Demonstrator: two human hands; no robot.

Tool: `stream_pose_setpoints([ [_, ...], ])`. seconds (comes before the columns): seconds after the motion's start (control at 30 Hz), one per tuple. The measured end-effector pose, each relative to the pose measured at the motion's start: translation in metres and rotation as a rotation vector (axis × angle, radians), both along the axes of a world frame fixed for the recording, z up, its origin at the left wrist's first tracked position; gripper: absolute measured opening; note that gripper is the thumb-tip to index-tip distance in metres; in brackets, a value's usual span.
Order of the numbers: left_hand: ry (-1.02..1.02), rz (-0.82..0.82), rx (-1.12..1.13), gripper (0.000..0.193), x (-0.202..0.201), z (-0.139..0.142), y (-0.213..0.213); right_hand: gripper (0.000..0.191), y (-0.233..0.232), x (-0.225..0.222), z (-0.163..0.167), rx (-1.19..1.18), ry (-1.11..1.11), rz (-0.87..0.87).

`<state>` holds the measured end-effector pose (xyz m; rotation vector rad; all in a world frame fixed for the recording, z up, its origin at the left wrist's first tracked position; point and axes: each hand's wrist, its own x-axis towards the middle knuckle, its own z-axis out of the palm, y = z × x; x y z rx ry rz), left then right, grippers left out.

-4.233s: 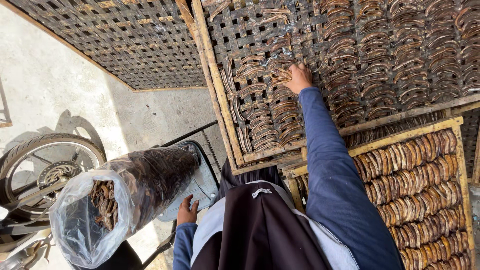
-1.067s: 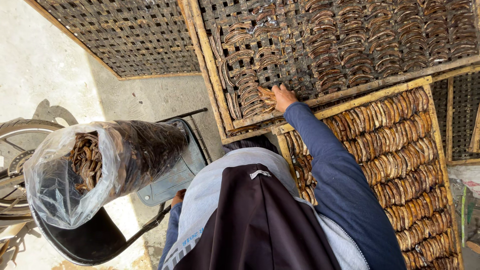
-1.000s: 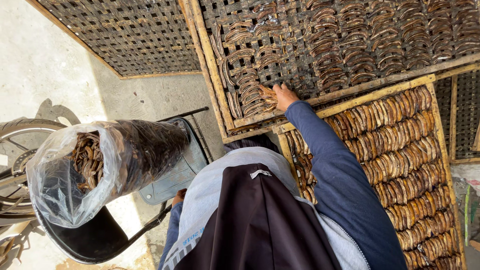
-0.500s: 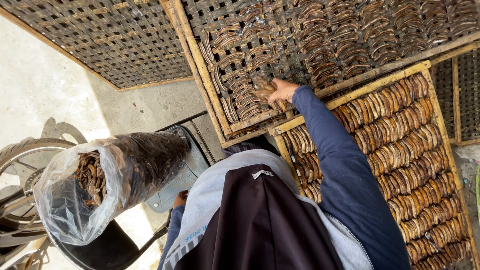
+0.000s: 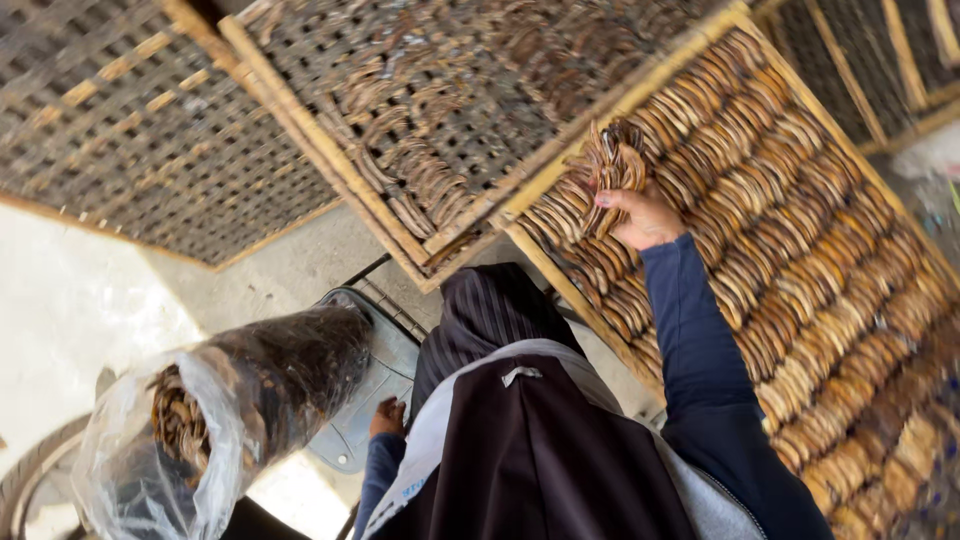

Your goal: The person arranges dried fruit slices in tight rows on a woven bamboo drying tray, pressing pieces into place and moving misshapen or broken pieces to a discard pile at the tray's edge. They work across several stacked trays, filling gaps in the pattern one piece at a time.

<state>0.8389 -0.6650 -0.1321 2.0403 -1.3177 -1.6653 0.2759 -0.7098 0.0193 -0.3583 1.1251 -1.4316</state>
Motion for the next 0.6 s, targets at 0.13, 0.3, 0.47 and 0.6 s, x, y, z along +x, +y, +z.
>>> stream_pose_setpoints([
  [0.13,-0.055,-0.187,-0.023,0.047,0.004,-0.017,0.069,0.034,0.166,0.038,0.014,0.074,-0.061,-0.069],
  [0.3,-0.140,-0.535,0.065,0.043,-0.013,-0.005,0.121,0.035,0.326,0.099,0.026,0.093,-0.140,-0.252],
  [0.47,-0.186,-0.795,-0.035,0.039,-0.050,0.015,0.134,0.040,0.409,0.121,0.026,-0.007,-0.142,-0.442],
  [0.6,-0.271,-0.954,-0.199,0.038,-0.076,0.004,0.126,0.036,0.452,0.125,0.026,0.010,-0.236,-0.555],
])
